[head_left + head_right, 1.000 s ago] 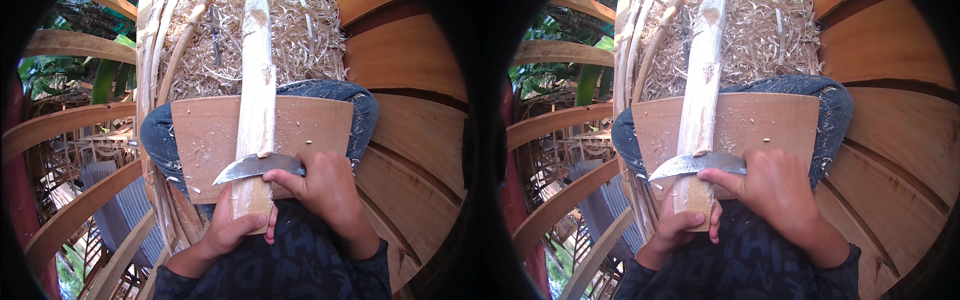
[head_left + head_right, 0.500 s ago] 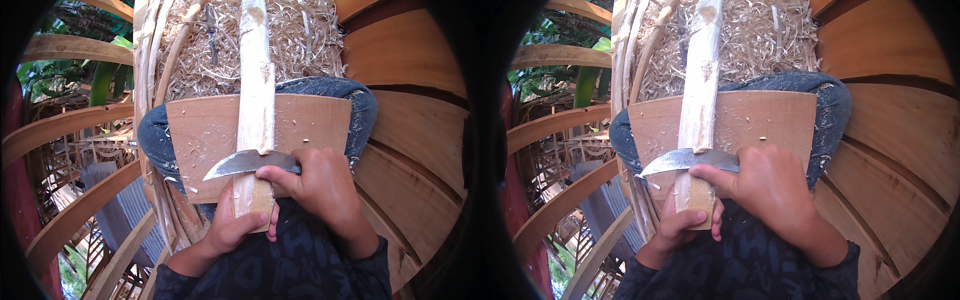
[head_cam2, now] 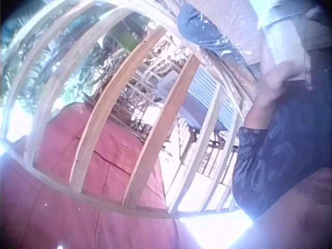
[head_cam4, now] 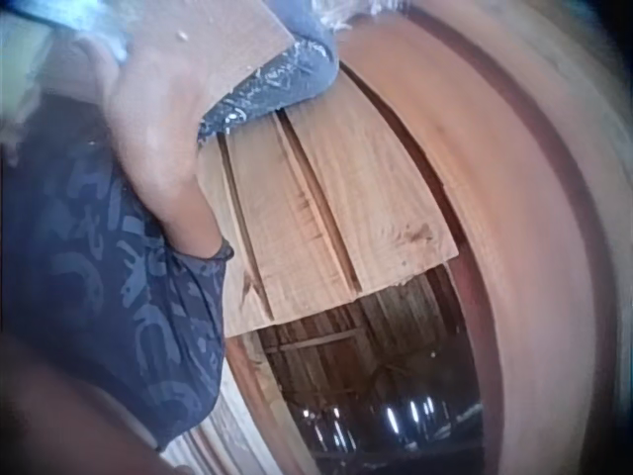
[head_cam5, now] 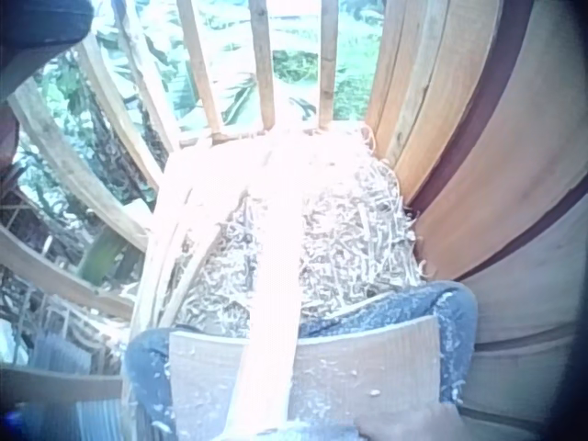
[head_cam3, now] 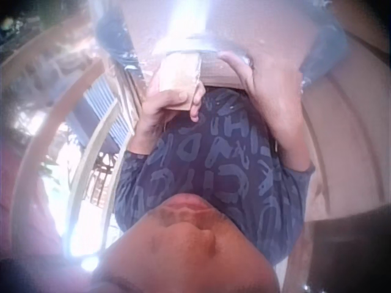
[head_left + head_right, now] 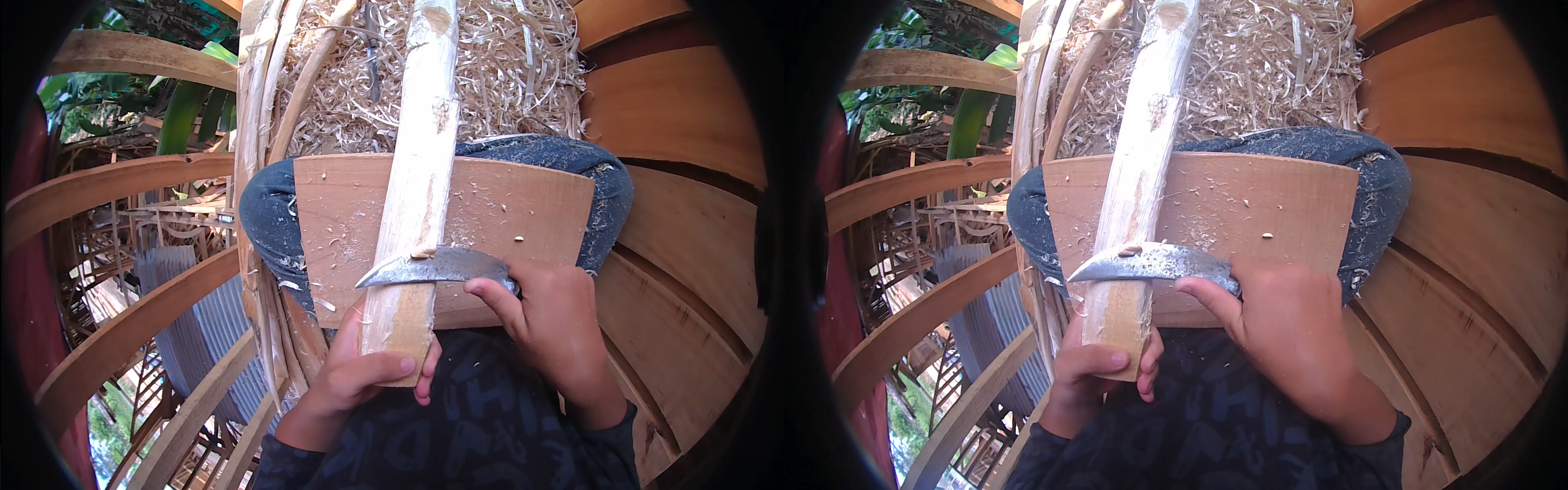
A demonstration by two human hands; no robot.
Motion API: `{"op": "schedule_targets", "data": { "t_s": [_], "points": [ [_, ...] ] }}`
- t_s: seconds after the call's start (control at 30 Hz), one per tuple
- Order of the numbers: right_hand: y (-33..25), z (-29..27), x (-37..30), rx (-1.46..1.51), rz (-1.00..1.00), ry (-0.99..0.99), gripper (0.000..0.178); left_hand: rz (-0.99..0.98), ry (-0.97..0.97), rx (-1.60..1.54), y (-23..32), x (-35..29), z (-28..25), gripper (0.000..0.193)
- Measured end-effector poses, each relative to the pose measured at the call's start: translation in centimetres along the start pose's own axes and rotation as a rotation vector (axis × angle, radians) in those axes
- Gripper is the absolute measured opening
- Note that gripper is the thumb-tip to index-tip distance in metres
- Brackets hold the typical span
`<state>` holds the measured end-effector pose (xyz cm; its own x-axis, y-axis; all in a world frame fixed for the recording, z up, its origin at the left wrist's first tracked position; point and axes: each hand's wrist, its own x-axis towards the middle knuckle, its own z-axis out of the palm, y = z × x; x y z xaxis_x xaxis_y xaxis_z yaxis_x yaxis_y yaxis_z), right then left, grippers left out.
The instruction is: The person uses a curved knife to shave a long piece of wood, removing thin strips of material. The person holds the wood with one hand and shaves it with the other, producing wood shavings that accumulate on the floor.
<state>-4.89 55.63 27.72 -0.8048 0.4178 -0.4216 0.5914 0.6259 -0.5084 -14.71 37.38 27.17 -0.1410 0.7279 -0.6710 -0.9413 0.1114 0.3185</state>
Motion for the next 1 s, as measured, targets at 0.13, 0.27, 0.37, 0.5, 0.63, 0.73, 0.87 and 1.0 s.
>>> {"op": "schedule_targets", "data": {
  "t_s": [0.13,0.27,0.37,0.5,0.63,0.73,0.87,1.0],
  "points": [
    [1.7,-0.4,-0.1,-0.039,0.155,0.040,0.051,0.007,0.016,0.010,0.4,-0.1,-0.4,0.067],
    [2.1,-0.7,-0.3,-0.009,0.175,0.064,0.050,0.006,-0.023,-0.005,0.2,-0.1,-0.3,0.067],
    [2.0,-0.5,-0.8,0.017,0.165,0.073,0.049,0.012,-0.043,-0.013,0.2,-0.2,-0.3,0.068],
    [1.8,-0.6,-1.3,0.071,0.174,0.061,0.048,-0.001,-0.059,-0.020,0.0,-0.4,-0.3,0.070],
    [1.3,-1.2,-1.6,0.134,0.104,-0.102,0.049,-0.005,-0.063,0.005,-0.2,-0.2,-0.4,0.069],
    [0.5,-0.3,-1.7,0.120,0.046,-0.071,0.052,-0.015,-0.063,0.045,-0.7,-0.1,-0.1,0.067],
    [0.5,0.3,-0.9,0.000,0.017,-0.013,0.056,-0.003,-0.073,0.037,-0.9,0.0,0.0,0.064],
    [0.8,0.5,-0.7,-0.073,0.015,0.049,0.058,0.007,-0.081,0.060,-1.6,0.8,0.0,0.060]
  ]
}}
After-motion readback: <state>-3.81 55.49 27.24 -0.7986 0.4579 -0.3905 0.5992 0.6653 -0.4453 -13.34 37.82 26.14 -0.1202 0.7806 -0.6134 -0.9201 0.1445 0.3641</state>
